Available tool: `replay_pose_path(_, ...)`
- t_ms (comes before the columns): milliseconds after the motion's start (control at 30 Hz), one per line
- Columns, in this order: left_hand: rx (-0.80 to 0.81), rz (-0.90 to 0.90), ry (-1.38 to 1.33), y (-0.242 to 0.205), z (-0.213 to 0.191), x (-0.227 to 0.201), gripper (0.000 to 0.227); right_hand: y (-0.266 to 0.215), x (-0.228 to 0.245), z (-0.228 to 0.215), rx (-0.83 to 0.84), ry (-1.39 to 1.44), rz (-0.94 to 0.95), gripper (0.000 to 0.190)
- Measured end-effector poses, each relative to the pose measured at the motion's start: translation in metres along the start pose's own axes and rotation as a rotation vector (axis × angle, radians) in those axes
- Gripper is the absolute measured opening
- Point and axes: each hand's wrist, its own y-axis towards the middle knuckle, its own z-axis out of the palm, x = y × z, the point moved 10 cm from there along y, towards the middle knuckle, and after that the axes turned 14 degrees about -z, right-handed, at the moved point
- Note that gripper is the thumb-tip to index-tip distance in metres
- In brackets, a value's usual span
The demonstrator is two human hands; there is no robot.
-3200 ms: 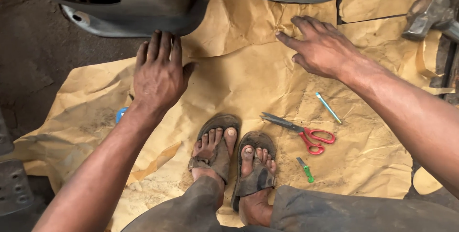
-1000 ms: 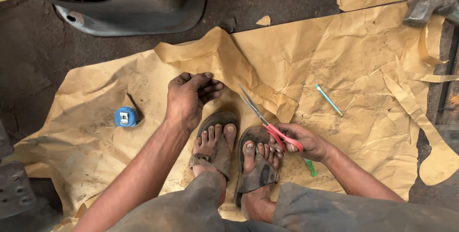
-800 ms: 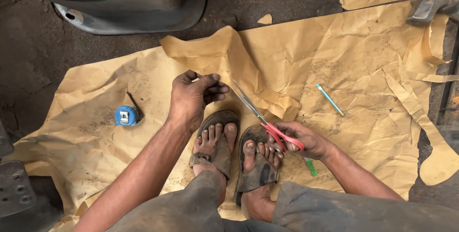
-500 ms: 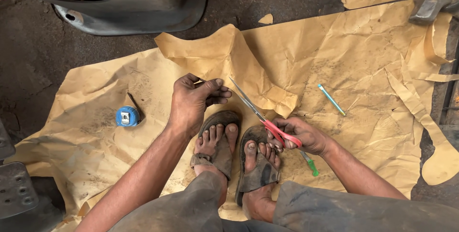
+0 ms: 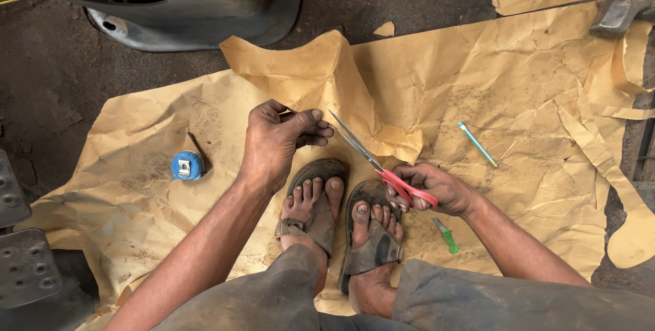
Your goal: Cutting and marking a paper template to fit a specific area of a machine or vehicle part.
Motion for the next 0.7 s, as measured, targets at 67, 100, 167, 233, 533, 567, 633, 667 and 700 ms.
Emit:
replay_pose_path(67,0.006,0.009,0.012,-0.001,0.002,-0.003,0.016,0.000,0.001,0.000,0.009,-0.011,-0.009,0.095)
replay_pose_path(100,0.006,0.009,0.013,-0.002,0.002,-0.004,0.016,0.000,0.000,-0.002,0.009,-0.011,-0.010,0.095)
replay_pose_path(167,0.012,0.017,0.019,-0.004,0.003,-0.007,0.015,0.000,0.000,-0.003,0.036,0.004,-0.039,0.089)
replay_pose_path(233,0.015,0.018,0.023,-0.006,0.005,-0.009,0.015,0.000,0.001,-0.002,0.050,0.015,-0.049,0.086)
replay_pose_path(533,0.013,0.024,0.039,-0.008,0.004,-0.013,0.018,0.002,0.007,0.000,0.074,0.003,-0.070,0.075)
replay_pose_path(567,0.021,0.037,0.047,-0.008,0.004,-0.014,0.019,0.002,0.007,0.000,0.074,-0.008,-0.070,0.074)
replay_pose_path(633,0.004,0.042,0.052,-0.009,0.003,-0.019,0.021,0.001,0.006,-0.002,0.072,-0.020,-0.065,0.072)
replay_pose_path(667,-0.013,0.046,0.057,-0.009,0.002,-0.021,0.023,0.001,0.005,-0.004,0.070,-0.031,-0.059,0.070)
replay_pose_path(700,-0.013,0.047,0.059,-0.009,0.005,-0.029,0.023,0.001,0.007,-0.003,0.069,-0.031,-0.060,0.070)
